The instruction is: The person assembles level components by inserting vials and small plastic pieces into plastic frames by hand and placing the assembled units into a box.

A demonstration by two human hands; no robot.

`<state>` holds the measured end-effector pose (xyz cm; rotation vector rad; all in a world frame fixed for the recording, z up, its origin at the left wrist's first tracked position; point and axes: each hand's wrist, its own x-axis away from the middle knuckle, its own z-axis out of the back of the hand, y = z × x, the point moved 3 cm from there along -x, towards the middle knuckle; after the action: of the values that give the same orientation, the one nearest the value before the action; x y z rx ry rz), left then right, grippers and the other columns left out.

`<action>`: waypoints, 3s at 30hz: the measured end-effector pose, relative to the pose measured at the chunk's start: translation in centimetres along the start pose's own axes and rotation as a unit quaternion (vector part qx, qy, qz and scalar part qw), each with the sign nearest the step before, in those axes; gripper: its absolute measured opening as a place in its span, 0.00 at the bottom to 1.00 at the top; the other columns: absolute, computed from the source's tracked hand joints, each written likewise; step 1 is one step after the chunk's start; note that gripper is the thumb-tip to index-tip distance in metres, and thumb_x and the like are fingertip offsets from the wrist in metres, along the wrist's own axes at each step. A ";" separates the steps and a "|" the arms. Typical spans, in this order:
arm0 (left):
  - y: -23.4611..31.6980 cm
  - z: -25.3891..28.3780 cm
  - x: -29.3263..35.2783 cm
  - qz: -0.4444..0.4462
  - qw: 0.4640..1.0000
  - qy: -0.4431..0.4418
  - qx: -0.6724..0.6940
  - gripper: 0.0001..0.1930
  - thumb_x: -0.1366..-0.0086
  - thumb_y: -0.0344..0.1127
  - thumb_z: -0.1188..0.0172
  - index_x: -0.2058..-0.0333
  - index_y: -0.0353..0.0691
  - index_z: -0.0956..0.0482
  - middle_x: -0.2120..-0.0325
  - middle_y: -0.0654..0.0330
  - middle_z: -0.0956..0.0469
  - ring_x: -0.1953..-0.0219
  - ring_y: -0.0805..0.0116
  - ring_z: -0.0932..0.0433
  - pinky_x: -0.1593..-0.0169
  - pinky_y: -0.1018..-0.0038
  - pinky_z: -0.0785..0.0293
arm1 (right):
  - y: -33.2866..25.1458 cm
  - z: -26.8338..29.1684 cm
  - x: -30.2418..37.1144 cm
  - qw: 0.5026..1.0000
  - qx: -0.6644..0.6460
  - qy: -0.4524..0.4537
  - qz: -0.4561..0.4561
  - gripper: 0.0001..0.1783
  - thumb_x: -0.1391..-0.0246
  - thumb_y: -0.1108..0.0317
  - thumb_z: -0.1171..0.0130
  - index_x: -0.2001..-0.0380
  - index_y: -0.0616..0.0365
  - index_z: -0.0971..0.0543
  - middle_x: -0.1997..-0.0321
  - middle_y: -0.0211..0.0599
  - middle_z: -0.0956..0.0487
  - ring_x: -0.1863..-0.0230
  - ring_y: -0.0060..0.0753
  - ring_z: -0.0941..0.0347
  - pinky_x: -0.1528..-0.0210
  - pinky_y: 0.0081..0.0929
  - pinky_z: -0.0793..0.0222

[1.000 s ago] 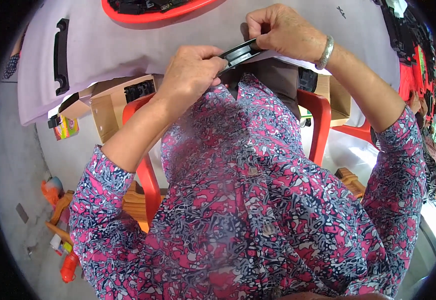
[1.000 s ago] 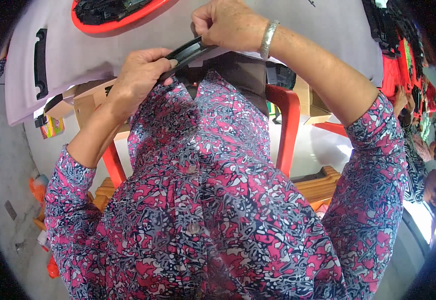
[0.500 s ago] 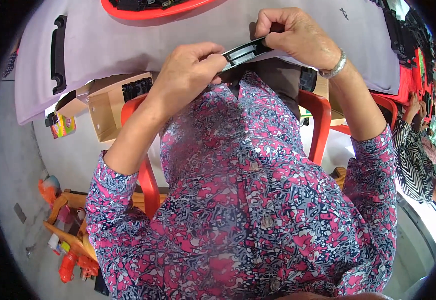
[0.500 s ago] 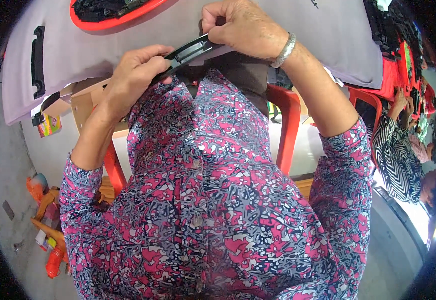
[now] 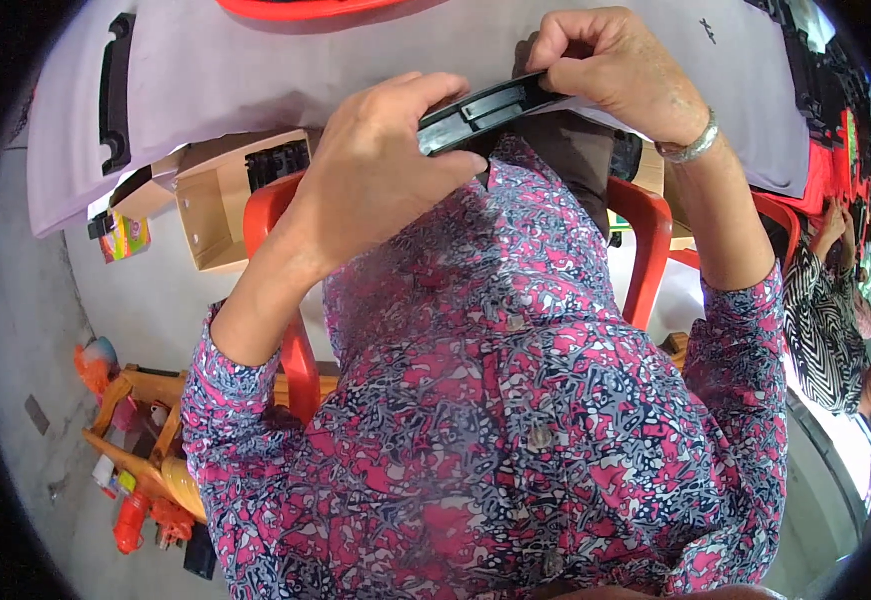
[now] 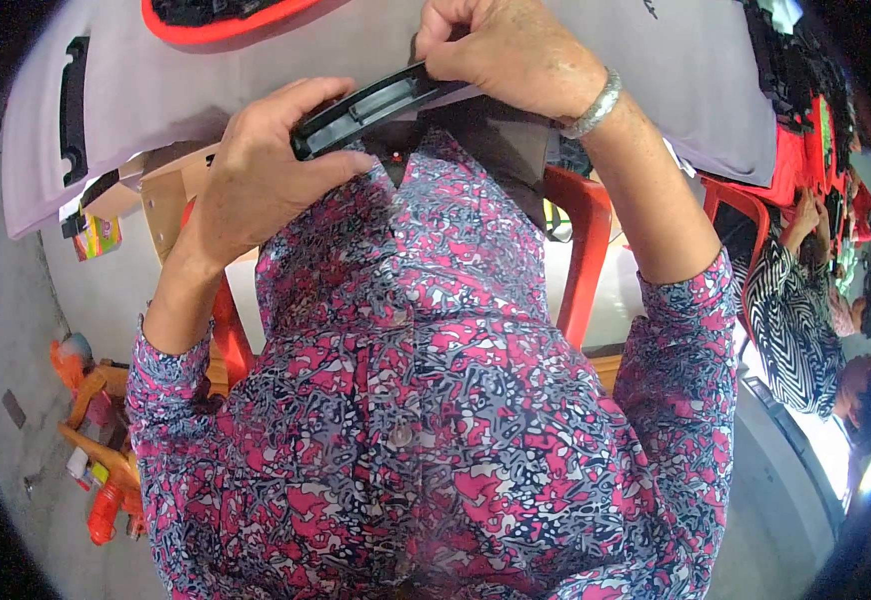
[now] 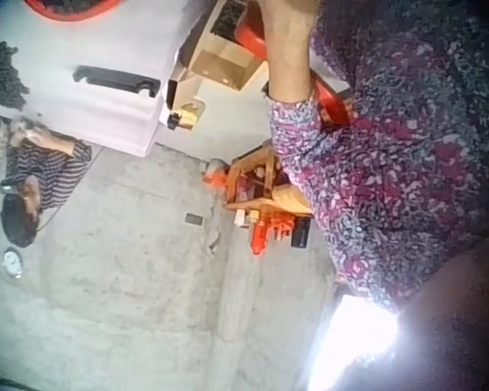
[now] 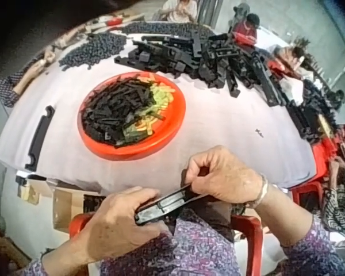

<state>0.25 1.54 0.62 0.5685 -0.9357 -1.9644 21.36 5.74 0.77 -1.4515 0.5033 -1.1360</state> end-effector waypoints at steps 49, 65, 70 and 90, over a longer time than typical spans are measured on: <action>-10.2 16.9 4.4 0.235 0.753 0.399 -0.468 0.21 0.52 0.50 0.30 0.61 0.45 0.15 0.59 0.55 0.26 0.54 0.51 0.28 0.52 0.56 0.30 | 0.7 1.7 1.6 0.959 -0.082 0.254 0.091 0.03 0.43 0.73 0.41 0.71 0.58 0.23 0.73 0.18 0.27 0.71 0.10 0.35 0.68 0.14 0.37; -15.0 22.1 4.7 0.264 0.792 0.346 -0.427 0.27 0.46 0.46 0.33 0.48 0.40 0.22 0.47 0.47 0.32 0.44 0.48 0.30 0.43 0.57 0.31 | -0.6 22.5 -5.2 0.765 0.293 0.574 -0.015 0.38 0.60 0.43 0.31 0.53 0.62 0.26 0.53 0.47 0.22 0.51 0.48 0.25 0.49 0.40 0.28; -8.3 19.2 4.1 0.125 0.772 0.449 -0.432 0.29 0.45 0.39 0.35 0.43 0.43 0.28 0.45 0.44 0.36 0.42 0.44 0.35 0.43 0.53 0.34 | -1.4 22.7 -8.4 0.767 0.350 0.519 -0.143 0.43 0.59 0.36 0.36 0.48 0.59 0.26 0.45 0.48 0.25 0.43 0.49 0.27 0.43 0.40 0.31; 2.6 1.7 -4.7 0.126 0.730 0.015 0.671 0.09 0.31 0.35 0.45 0.63 0.33 0.24 0.78 0.67 0.31 0.74 0.73 0.30 0.64 0.76 0.30 | 1.7 8.2 9.1 0.864 -0.136 0.485 0.016 0.10 0.48 0.64 0.37 0.76 0.57 0.24 0.82 0.22 0.32 0.84 0.12 0.42 0.84 0.16 0.50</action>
<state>2.85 5.28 3.88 1.1354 -2.2282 -0.7179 32.77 1.98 3.55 -0.9879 1.4248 -1.7932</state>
